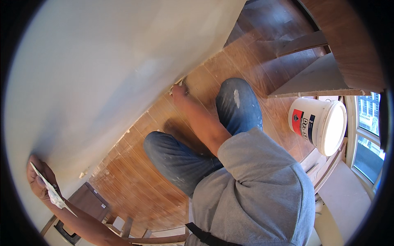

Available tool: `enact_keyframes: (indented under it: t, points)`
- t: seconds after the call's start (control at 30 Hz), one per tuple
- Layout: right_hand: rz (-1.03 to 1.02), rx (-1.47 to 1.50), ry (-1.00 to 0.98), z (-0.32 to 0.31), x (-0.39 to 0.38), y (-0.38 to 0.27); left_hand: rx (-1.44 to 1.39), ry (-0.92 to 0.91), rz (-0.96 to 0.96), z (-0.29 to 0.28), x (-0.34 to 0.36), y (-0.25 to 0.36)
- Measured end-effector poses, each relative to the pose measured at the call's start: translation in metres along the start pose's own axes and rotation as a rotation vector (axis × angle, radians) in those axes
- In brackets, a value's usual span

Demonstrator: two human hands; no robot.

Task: The person uses two putty knives to transfer joint compound from a small board and then spreads the compound onto a wall at floor level.

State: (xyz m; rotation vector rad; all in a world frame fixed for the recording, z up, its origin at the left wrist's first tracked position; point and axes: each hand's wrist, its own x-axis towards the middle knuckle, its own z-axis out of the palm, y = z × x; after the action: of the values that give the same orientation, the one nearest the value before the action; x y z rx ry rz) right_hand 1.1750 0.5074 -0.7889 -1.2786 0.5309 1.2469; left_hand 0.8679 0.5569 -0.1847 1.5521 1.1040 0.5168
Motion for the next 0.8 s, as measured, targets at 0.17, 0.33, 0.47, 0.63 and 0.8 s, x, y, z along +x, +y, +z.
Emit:
enact_keyframes:
  t: [0.17, 0.33, 0.47, 0.63, 0.8]
  points:
    - [-0.858, -0.535, 0.354, 0.046, -0.081, 0.028, -0.001, 0.018, -0.004, 0.0, -0.001, -0.005]
    - [-0.683, -0.251, 0.066, 0.015, -0.113, 0.054, 0.054, 0.129, 0.204, 0.001, 0.005, -0.016]
    - [-0.235, 0.012, -0.054, -0.009, -0.078, 0.059, -0.016, -0.01, 0.051, -0.038, -0.005, -0.019]
    - [0.103, 0.11, -0.094, -0.013, -0.033, 0.039, -0.008, -0.05, 0.088, -0.029, 0.0, -0.014]
    - [0.189, 0.147, -0.016, 0.003, -0.035, 0.027, 0.064, 0.104, 0.218, 0.007, 0.003, -0.013]
